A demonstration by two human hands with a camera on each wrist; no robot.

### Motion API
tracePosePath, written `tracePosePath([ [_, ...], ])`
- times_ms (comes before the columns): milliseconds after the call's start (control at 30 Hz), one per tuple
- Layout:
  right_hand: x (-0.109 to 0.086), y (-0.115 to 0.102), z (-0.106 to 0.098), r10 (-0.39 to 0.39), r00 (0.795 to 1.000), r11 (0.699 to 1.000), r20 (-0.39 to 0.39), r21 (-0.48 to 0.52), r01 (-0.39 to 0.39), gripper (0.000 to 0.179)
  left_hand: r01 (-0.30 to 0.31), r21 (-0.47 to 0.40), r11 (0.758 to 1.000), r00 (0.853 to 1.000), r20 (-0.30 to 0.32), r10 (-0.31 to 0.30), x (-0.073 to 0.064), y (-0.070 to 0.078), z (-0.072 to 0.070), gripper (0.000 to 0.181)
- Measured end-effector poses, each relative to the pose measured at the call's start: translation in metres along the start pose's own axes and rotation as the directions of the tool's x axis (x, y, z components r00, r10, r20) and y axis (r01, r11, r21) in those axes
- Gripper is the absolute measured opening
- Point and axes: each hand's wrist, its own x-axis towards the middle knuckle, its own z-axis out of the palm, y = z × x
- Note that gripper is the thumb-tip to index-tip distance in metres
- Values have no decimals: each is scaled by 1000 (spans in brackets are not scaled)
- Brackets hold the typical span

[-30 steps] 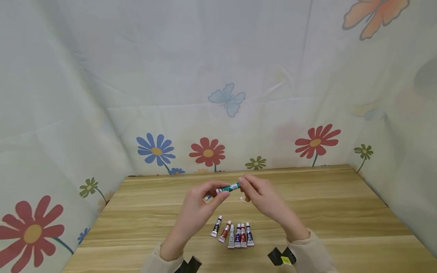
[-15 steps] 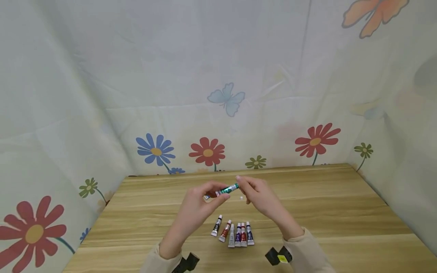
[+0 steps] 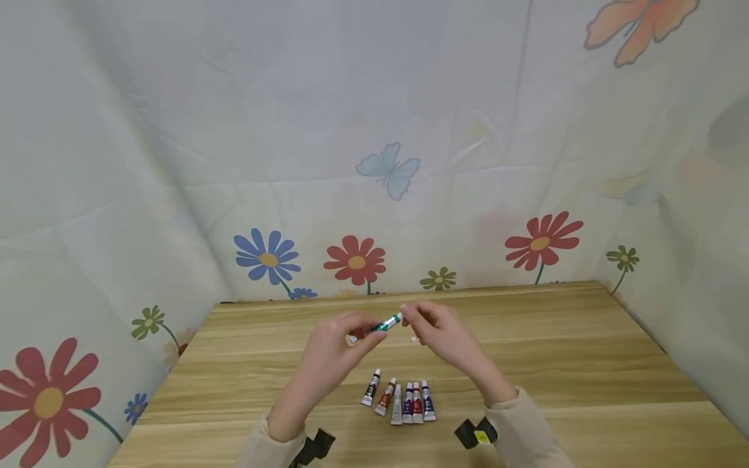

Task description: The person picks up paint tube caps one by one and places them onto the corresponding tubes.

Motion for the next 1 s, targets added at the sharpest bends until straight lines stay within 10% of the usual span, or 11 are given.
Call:
tracePosePath([
  [433, 9, 34, -5, -26, 988, 992, -154, -127, 6, 17, 217, 139, 966, 971, 75, -229, -12, -39, 5, 14],
  [1000, 26, 89, 0, 29, 988, 964, -153, -256, -69, 23, 250, 259, 933, 921, 236, -312, -22, -92, 26, 9],
])
